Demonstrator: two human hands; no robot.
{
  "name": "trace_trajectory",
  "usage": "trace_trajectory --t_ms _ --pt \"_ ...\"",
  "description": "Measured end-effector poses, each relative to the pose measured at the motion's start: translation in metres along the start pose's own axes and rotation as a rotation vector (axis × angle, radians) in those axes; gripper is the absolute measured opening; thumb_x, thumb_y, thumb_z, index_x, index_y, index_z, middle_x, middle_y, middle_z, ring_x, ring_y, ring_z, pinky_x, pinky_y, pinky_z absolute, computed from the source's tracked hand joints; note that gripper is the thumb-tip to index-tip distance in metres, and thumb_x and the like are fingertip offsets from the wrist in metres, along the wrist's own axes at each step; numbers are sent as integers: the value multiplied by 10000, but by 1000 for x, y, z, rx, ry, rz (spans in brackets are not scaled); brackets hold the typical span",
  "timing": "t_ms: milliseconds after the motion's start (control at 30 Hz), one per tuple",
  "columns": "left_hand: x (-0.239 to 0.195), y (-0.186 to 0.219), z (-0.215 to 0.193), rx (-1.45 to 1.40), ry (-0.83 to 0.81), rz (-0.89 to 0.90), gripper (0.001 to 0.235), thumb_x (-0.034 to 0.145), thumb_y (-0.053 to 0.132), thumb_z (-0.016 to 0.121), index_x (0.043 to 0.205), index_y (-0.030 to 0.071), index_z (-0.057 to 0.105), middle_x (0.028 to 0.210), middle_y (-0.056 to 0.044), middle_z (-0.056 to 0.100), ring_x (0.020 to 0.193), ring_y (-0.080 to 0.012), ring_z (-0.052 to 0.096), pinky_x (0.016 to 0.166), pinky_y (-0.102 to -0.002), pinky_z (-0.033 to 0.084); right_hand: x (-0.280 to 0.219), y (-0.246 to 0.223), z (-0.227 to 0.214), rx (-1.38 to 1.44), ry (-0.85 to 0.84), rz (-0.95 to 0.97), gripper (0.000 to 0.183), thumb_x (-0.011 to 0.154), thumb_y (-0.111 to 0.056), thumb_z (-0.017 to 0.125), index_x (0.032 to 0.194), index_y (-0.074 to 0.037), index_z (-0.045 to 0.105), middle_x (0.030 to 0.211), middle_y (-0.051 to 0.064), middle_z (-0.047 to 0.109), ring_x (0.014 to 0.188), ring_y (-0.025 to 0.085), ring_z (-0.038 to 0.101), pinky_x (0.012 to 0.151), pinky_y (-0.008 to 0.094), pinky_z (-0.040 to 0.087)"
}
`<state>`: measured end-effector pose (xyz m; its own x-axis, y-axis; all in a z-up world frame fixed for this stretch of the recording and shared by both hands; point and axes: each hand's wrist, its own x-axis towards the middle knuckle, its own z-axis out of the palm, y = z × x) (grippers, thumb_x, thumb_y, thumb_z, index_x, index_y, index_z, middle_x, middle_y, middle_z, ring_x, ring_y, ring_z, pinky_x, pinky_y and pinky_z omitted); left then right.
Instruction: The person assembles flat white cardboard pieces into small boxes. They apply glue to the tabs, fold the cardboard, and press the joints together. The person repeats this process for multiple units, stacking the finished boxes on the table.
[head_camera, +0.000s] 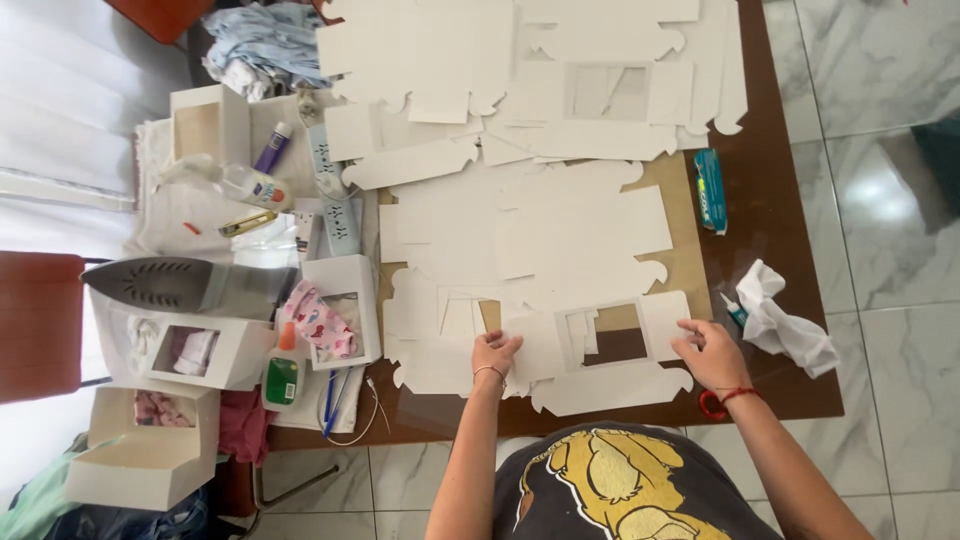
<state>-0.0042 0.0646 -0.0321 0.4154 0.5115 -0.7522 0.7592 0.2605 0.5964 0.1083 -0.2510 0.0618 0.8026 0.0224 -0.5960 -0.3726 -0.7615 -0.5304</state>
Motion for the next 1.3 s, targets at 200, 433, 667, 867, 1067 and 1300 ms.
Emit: trace_trajectory --t_ms 200,433,667,867,1067,1300 --pt "-23 34 -3 292 17 57 606 563 339 804 1047 100 530 885 -76 614 879 -207 600 760 -320 503 -4 -4 -5 52 4 52 335 714 -272 644 1035 -178 634 1074 76 586 1001 208 554 856 331 426" --pt "-30 23 -2 166 4 83 573 561 245 801 1029 108 500 846 -43 588 824 -162 579 718 -279 496 -2 -3 2 48 16 99 338 707 -287 627 1035 -205 633 1076 40 596 1002 178 558 856 317 424" --pt "-78 61 3 416 -80 298 374 658 414 678 683 69 533 710 -101 526 744 -285 571 666 -377 459 -4 -6 2 -2 25 45 329 742 -324 609 1035 -178 630 1068 49 591 996 189 559 856 331 433" --pt "-177 164 -49 184 -22 650 256 727 235 682 642 42 536 730 -72 491 646 -216 582 574 -289 523 -17 -28 -7 53 55 46 291 793 -363 598 1024 -192 642 963 50 629 908 211 587 782 339 461" --pt "-217 241 -113 310 -128 858 166 786 202 552 838 71 640 711 -15 584 550 -77 497 404 -194 461 -26 -93 -16 -33 -169 117 286 797 -289 530 1032 -152 619 997 26 645 889 161 600 774 292 462" --pt "-148 340 -120 190 43 990 177 853 218 581 792 61 636 601 -84 567 579 -125 513 495 -297 453 -5 -108 4 7 -257 -33 340 775 -268 591 1082 -123 613 1024 103 646 970 263 592 822 369 456"
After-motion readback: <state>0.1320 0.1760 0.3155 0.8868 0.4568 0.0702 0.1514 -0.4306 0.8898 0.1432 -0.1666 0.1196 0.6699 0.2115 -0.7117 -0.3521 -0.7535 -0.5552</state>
